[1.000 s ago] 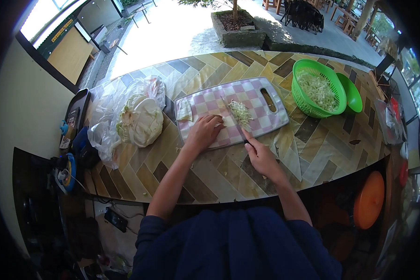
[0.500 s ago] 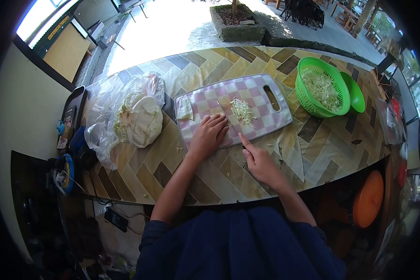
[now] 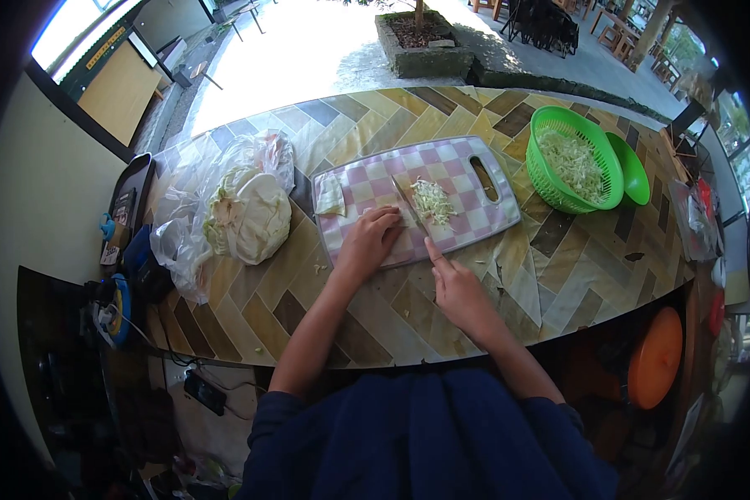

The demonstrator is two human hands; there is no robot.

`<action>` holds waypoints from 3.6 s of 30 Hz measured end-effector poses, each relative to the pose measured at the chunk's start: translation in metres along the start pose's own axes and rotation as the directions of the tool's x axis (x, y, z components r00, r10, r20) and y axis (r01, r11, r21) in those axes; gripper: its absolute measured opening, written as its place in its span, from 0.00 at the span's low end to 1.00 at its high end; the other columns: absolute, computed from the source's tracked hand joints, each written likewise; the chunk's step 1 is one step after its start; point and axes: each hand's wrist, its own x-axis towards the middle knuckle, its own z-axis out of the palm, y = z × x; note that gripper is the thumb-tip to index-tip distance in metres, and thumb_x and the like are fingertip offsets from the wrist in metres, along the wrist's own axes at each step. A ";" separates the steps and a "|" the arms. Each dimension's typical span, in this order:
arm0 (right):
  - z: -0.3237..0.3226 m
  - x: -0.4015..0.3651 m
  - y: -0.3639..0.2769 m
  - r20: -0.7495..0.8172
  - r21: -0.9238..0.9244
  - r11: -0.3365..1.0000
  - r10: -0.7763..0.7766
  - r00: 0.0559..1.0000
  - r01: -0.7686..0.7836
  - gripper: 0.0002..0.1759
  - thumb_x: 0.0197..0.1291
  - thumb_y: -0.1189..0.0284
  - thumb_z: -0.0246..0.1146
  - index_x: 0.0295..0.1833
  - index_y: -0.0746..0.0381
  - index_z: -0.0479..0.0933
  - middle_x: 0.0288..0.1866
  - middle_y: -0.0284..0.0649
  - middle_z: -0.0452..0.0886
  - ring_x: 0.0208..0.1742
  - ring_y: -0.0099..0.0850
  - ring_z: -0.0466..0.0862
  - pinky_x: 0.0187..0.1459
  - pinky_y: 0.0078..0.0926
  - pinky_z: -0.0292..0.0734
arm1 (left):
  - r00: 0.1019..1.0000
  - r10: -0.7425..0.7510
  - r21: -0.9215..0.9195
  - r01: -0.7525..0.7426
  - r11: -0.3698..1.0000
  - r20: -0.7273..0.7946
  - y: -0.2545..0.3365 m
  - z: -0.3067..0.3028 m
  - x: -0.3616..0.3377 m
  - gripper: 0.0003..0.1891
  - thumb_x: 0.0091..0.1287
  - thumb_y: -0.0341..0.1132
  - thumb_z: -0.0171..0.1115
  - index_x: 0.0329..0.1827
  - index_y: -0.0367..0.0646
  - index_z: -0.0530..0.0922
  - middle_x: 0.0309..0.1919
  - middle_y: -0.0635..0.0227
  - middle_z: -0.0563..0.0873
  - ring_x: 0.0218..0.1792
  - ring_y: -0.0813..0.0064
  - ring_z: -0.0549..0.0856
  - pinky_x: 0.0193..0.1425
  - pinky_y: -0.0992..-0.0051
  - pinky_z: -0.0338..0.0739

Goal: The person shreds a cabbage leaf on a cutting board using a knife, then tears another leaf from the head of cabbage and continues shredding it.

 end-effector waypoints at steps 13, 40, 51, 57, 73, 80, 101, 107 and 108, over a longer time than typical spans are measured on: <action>-0.018 0.001 0.018 -0.066 0.237 0.971 -0.010 0.998 0.025 0.28 0.69 0.71 0.53 0.74 0.52 0.64 0.38 0.63 0.80 0.41 0.60 0.80 0.43 0.51 0.73 | 1.000 0.003 0.135 -0.004 0.991 0.008 -0.002 0.001 0.019 0.06 0.66 0.30 0.59 0.41 0.37 0.80 0.41 0.57 0.85 0.45 0.54 0.84 0.51 0.61 0.76; -0.030 -0.001 0.012 -0.018 0.278 0.960 0.048 0.999 -0.041 0.28 0.70 0.73 0.52 0.75 0.53 0.62 0.34 0.61 0.78 0.33 0.55 0.80 0.40 0.41 0.75 | 0.999 -0.040 -0.078 0.042 0.996 0.030 -0.025 -0.021 0.054 0.09 0.65 0.34 0.64 0.42 0.37 0.84 0.36 0.56 0.87 0.39 0.53 0.85 0.45 0.60 0.79; -0.027 -0.006 0.013 -0.063 0.266 0.964 0.037 0.997 -0.019 0.28 0.70 0.71 0.53 0.75 0.51 0.63 0.26 0.58 0.75 0.26 0.53 0.77 0.34 0.43 0.72 | 0.952 0.304 0.407 -0.290 0.866 0.032 0.000 0.008 0.014 0.06 0.61 0.32 0.66 0.40 0.48 0.84 0.42 0.73 0.84 0.47 0.70 0.83 0.55 0.65 0.72; -0.019 -0.008 0.017 -0.057 0.265 0.964 0.001 0.998 0.014 0.28 0.70 0.71 0.53 0.75 0.52 0.63 0.23 0.56 0.72 0.24 0.50 0.75 0.33 0.42 0.71 | 0.953 0.302 0.359 -0.282 0.890 0.000 0.008 0.008 -0.003 0.11 0.64 0.32 0.63 0.49 0.45 0.83 0.49 0.66 0.84 0.53 0.65 0.82 0.60 0.64 0.71; -0.025 -0.011 -0.003 0.017 0.241 0.970 -0.039 0.999 0.034 0.28 0.69 0.74 0.51 0.75 0.57 0.62 0.34 0.61 0.77 0.36 0.55 0.80 0.43 0.46 0.73 | 0.962 0.272 0.275 -0.268 0.923 0.025 0.006 0.008 -0.011 0.14 0.65 0.32 0.61 0.53 0.40 0.81 0.54 0.63 0.82 0.58 0.62 0.79 0.63 0.63 0.71; -0.025 -0.007 -0.003 0.028 0.174 0.982 -0.081 0.996 0.074 0.29 0.69 0.75 0.52 0.76 0.59 0.61 0.40 0.62 0.79 0.41 0.57 0.80 0.47 0.48 0.73 | 0.966 0.259 0.265 -0.253 0.931 0.012 0.003 0.011 -0.011 0.13 0.66 0.32 0.61 0.52 0.40 0.82 0.54 0.63 0.82 0.58 0.62 0.79 0.63 0.63 0.71; -0.008 0.006 0.014 -0.093 0.133 0.984 -0.108 0.990 0.120 0.30 0.69 0.74 0.52 0.76 0.56 0.61 0.39 0.60 0.80 0.40 0.56 0.81 0.43 0.49 0.75 | 0.991 0.077 0.233 -0.050 0.971 -0.107 0.012 0.019 -0.001 0.07 0.64 0.31 0.62 0.43 0.43 0.83 0.43 0.66 0.87 0.47 0.64 0.84 0.54 0.64 0.75; -0.023 0.001 -0.005 -0.015 0.281 0.960 0.013 1.000 -0.008 0.28 0.69 0.74 0.52 0.74 0.57 0.63 0.33 0.62 0.77 0.35 0.57 0.80 0.40 0.46 0.73 | 0.970 0.204 0.244 -0.168 0.955 -0.132 0.008 0.018 -0.006 0.07 0.64 0.32 0.62 0.42 0.41 0.83 0.45 0.65 0.87 0.49 0.64 0.84 0.56 0.65 0.75; -0.025 -0.001 -0.008 0.006 0.286 0.958 0.021 1.000 -0.022 0.28 0.69 0.74 0.52 0.74 0.57 0.63 0.33 0.62 0.77 0.34 0.57 0.80 0.40 0.46 0.73 | 0.969 0.209 0.244 -0.172 0.954 -0.133 0.008 0.018 -0.007 0.07 0.64 0.32 0.62 0.42 0.40 0.83 0.45 0.65 0.87 0.49 0.64 0.84 0.56 0.65 0.76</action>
